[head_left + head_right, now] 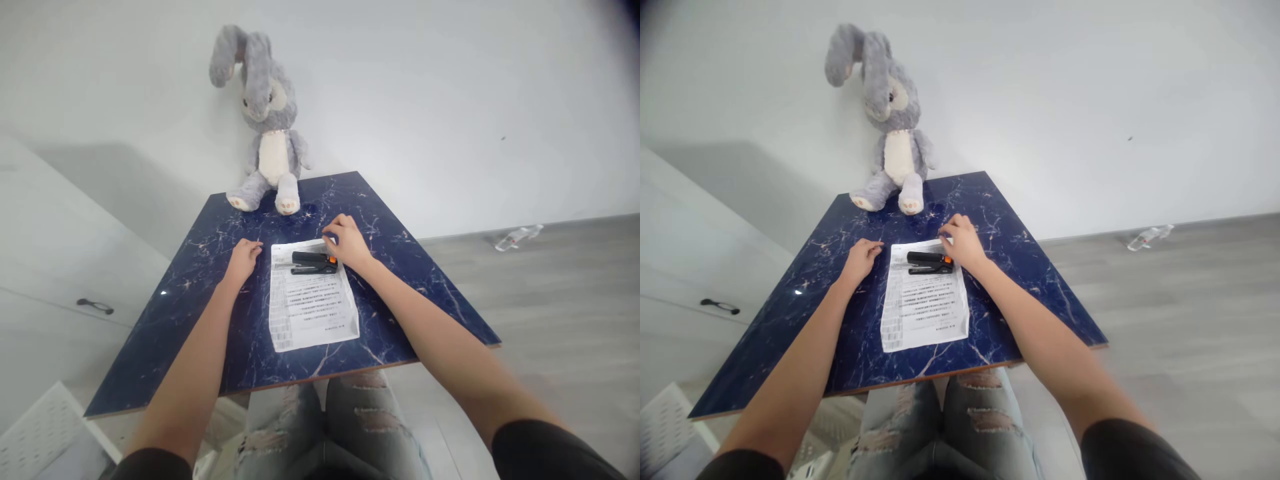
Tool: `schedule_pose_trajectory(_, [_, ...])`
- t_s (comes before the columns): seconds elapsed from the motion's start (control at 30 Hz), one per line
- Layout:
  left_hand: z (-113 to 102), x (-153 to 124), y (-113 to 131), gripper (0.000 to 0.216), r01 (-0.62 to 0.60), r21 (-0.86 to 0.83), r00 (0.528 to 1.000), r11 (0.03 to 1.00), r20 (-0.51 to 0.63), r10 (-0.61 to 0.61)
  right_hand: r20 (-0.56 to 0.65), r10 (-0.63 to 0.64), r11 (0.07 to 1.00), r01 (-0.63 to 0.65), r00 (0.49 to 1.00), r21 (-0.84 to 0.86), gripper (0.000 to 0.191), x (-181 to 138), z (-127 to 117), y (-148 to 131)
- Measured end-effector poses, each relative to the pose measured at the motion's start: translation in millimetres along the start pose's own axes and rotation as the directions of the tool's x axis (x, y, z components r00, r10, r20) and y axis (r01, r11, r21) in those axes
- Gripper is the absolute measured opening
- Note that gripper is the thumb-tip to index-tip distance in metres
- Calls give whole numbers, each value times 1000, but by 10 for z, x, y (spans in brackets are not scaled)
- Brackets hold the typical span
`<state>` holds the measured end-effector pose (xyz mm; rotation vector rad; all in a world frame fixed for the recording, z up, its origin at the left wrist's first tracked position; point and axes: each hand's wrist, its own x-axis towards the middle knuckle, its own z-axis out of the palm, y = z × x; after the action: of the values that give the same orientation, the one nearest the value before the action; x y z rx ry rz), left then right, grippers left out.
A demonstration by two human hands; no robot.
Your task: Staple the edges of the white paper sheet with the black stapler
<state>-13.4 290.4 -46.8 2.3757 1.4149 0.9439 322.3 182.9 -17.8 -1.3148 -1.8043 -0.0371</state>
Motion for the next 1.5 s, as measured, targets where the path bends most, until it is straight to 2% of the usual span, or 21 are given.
schedule_pose_trajectory(0.1, [14, -26, 176, 30, 15, -240, 995, 971, -96, -39, 102, -158, 969, 134, 982, 205, 24, -44, 65, -310])
schedule_pose_trajectory(0.17, [21, -50, 328, 32, 13, -471, 991, 882, -113, -75, 193, -222, 947, 164, 956, 278, 36, -73, 94, -402])
schedule_pose_trajectory(0.27, [12, -96, 519, 33, 2, -631, 999, 776, -25, -22, 287, -273, 942, 195, 918, 271, 52, -100, 125, -397])
schedule_pose_trajectory(0.33, [-4, -128, 583, 31, -5, -666, 998, 746, 48, 50, 310, -271, 946, 194, 911, 259, 50, -107, 140, -355])
schedule_pose_trajectory(0.5, [-37, -171, 557, 27, -17, -695, 946, 719, 222, 236, 340, -245, 955, 165, 908, 249, 39, -108, 154, -305])
schedule_pose_trajectory(0.7, [-58, -163, 516, 21, -112, -668, 897, 735, 251, 364, 361, -268, 948, 177, 893, 266, 36, -111, 180, -283])
schedule_pose_trajectory(1.03, [-60, -139, 519, 16, -161, -628, 869, 762, 276, 411, 371, -282, 945, 191, 885, 264, 35, -99, 193, -264])
schedule_pose_trajectory(1.5, [-72, -128, 527, 17, -198, -573, 855, 796, 297, 426, 398, -267, 951, 174, 878, 254, 36, -95, 167, -278])
